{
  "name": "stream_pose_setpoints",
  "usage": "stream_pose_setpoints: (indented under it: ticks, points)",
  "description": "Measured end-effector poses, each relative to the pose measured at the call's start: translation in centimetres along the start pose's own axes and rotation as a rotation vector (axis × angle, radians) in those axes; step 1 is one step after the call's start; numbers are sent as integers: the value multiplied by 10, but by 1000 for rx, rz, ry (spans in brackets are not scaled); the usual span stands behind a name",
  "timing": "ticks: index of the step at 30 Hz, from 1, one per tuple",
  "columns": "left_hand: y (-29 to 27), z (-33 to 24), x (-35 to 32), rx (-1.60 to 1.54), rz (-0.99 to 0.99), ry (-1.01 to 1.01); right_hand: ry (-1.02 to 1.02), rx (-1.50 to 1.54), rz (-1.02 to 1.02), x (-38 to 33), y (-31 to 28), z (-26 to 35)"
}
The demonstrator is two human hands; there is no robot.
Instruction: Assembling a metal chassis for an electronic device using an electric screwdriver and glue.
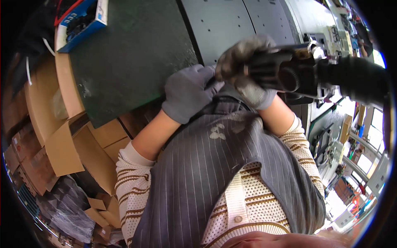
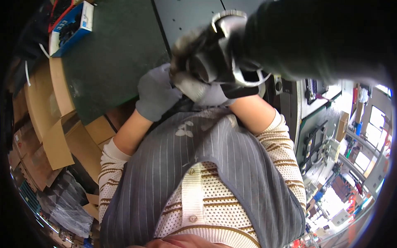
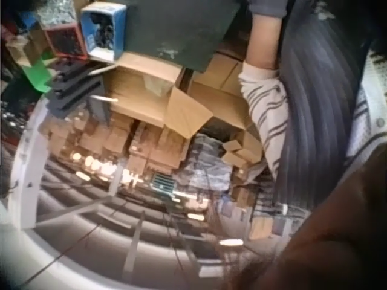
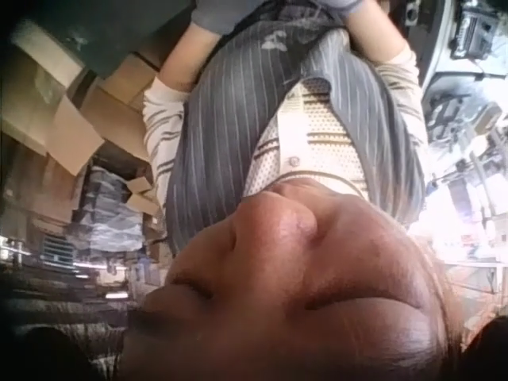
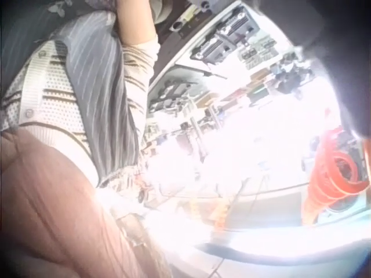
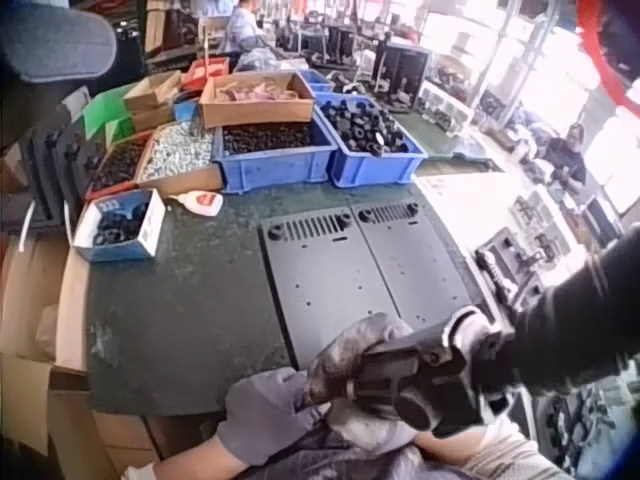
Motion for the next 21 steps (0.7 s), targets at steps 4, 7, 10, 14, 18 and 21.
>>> stream_pose_setpoints:
  ticks: [4, 7, 10, 14, 18, 21]
  points:
    - [6, 6, 1, 5, 16, 9, 109, 32, -2, -1, 1, -9]
    - [3, 5, 0, 41, 20, -9, 159, 37, 15, 1, 5, -8]
    - [3, 4, 2, 81, 28, -20, 137, 15, 22, 6, 5, -3]
    - [1, -4, 2, 153, 56, -44, 172, 82, -3, 10, 5, 4]
    - [-14, -4, 11, 50, 39, 62, 168, 317, -49, -4, 3, 0]
    - [-43, -55, 27, -67, 1, 181, -174, 321, 6, 9, -6, 31]
Point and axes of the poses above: each hand's wrist, its own x-axis towards the middle knuckle, its own y-axis out of the palm, z = x × y, the point moved 3 cm from there along x, towards the middle knuckle, and after that the axes turned 11 degrees about -x, right-handed, at the moved point
